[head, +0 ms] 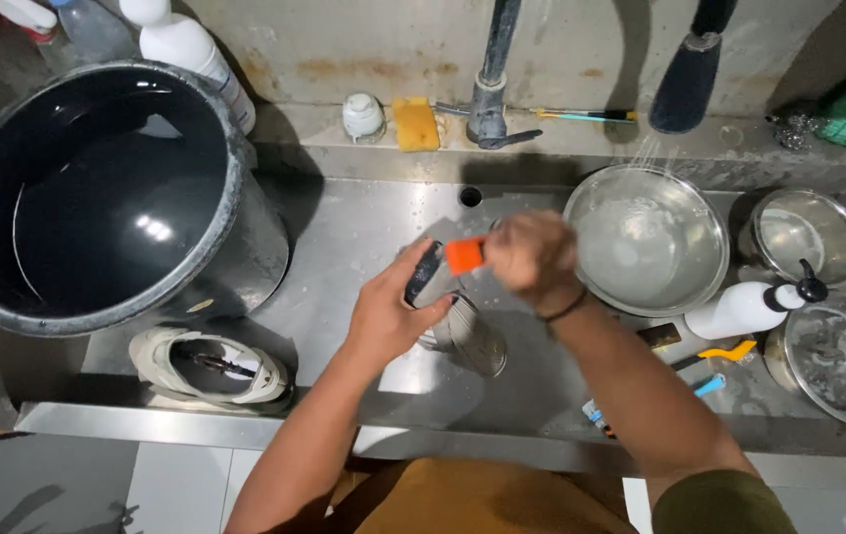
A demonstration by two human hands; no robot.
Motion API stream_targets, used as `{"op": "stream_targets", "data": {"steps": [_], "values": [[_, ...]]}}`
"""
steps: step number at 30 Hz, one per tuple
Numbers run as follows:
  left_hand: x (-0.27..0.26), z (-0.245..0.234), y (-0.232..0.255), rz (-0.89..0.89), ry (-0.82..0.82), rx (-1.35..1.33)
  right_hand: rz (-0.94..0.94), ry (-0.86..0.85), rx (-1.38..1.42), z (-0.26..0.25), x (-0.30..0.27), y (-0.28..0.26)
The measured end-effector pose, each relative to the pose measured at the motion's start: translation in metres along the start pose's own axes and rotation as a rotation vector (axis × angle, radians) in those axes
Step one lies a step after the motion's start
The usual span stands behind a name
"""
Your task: Cleaning the exterior and interior of a sneaker using brushes and cleaning solution in a sink.
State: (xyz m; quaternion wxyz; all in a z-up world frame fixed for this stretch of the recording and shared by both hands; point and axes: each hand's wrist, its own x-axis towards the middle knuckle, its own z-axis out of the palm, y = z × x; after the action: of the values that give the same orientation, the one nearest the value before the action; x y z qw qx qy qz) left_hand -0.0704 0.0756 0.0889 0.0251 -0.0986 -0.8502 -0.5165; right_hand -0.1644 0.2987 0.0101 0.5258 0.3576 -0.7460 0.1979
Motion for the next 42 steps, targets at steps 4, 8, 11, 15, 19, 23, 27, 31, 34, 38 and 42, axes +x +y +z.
{"op": "stream_targets", "data": {"steps": [4, 8, 11, 15, 19, 23, 27, 31, 34, 38, 42], "values": [[-0.005, -0.008, -0.013, -0.026, 0.003, -0.014, 0.175, -0.104, -0.033, -0.024, 0.037, 0.001], [-0.006, -0.001, -0.021, 0.017, -0.027, 0.011, 0.185, -0.142, 0.004, -0.034, 0.061, -0.035], [-0.009, -0.008, -0.018, 0.025, -0.045, -0.006, 0.234, -0.187, 0.031, -0.034, 0.056, -0.015], [-0.010, -0.013, -0.016, -0.005, -0.058, -0.033, 0.054, -0.186, -0.426, -0.035, 0.043, -0.003], [-0.006, -0.004, -0.026, 0.016, -0.091, -0.014, 0.189, -0.199, -0.046, -0.039, 0.072, -0.031], [-0.012, -0.012, -0.018, 0.020, -0.056, -0.078, 0.041, -0.294, -0.400, -0.037, 0.045, 0.006], [-0.007, -0.002, -0.031, -0.002, -0.074, -0.036, 0.057, -0.219, -0.008, -0.040, 0.080, -0.034], [-0.008, -0.009, -0.020, -0.020, -0.106, -0.015, -0.011, -0.165, -0.057, -0.019, 0.019, -0.016], [-0.009, -0.008, -0.022, 0.032, -0.060, -0.046, 0.167, -0.154, -0.080, -0.022, 0.036, 0.001], [-0.008, -0.003, -0.024, -0.009, -0.083, 0.001, 0.108, -0.200, -0.018, -0.027, 0.037, -0.024], [-0.013, -0.012, -0.022, -0.024, -0.061, -0.043, 0.235, -0.258, -0.012, -0.038, 0.058, -0.009]]}}
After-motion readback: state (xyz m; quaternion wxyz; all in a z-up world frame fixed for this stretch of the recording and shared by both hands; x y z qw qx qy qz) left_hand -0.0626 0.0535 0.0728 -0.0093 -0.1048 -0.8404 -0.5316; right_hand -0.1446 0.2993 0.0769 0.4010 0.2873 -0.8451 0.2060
